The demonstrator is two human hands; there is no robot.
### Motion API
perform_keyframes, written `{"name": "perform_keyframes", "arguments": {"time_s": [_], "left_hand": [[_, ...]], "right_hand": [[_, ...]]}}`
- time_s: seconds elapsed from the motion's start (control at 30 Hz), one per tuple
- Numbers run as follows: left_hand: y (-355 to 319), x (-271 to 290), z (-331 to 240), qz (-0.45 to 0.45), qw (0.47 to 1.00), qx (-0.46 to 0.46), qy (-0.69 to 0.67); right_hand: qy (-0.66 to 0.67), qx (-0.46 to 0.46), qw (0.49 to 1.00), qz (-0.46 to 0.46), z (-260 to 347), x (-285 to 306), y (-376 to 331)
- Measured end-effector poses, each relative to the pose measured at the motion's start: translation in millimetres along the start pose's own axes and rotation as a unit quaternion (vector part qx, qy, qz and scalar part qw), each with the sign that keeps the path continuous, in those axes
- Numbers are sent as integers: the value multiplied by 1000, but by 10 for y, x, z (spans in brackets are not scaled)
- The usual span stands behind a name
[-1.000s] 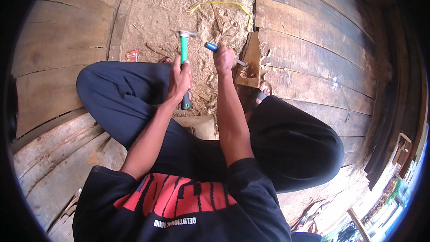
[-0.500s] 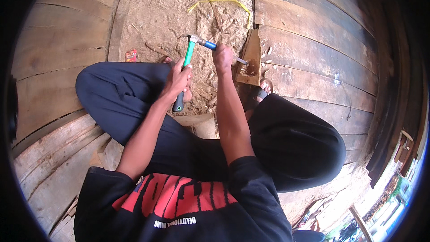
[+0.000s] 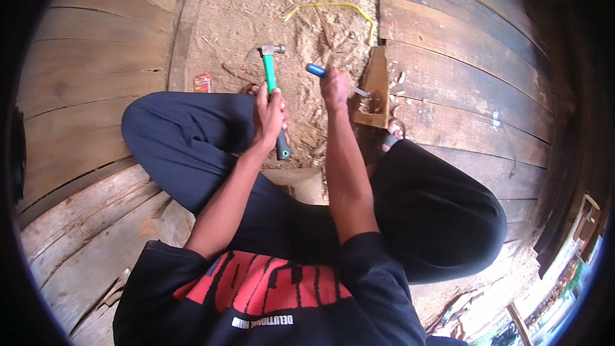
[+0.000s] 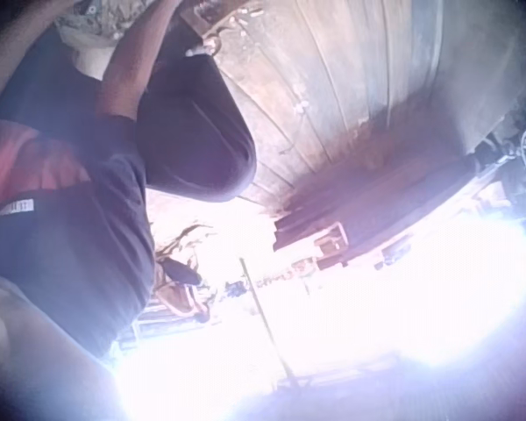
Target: The person sits on a wooden floor and uses a hammer and chisel to carve a small wooden block. They repeatedly strike the chisel to remove wood shavings, occasionally adjusting the chisel's position.
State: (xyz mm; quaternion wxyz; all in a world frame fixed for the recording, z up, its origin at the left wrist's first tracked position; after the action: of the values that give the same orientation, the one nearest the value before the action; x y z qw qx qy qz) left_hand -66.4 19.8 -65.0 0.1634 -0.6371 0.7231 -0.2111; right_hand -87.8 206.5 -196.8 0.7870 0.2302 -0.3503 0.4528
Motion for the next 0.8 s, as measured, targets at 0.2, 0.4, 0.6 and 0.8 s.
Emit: {"name": "perform_keyframes", "arguments": {"time_s": [0.2,0.4,0.6,0.8], "left_hand": [[-19,18,-18,101,989,76,82],[0,53,2,78,988,71,115],[37,25,36,5,1000,19,-23],[-10,68,83,73,988,109,83]], "right_hand": [[6,36,999,-23,-126,-138,8],[2,21,1000,-7,-61,-121,-9],[-6,41,999,-2,-31,-122,-18],[-17,56,998,10,-43,-168,-101]]}}
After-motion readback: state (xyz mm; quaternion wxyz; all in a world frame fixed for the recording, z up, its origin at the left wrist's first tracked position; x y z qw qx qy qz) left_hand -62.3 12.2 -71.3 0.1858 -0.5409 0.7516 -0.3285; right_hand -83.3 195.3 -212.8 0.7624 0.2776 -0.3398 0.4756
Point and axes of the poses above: each hand's wrist, its own y-axis towards the middle knuckle, its own x-axis out of the back of the hand, z = x × y, the point moved 5 cm from there along y, towards the middle knuckle, and after that the axes turned 4 degrees about y, right-handed, at the moved point
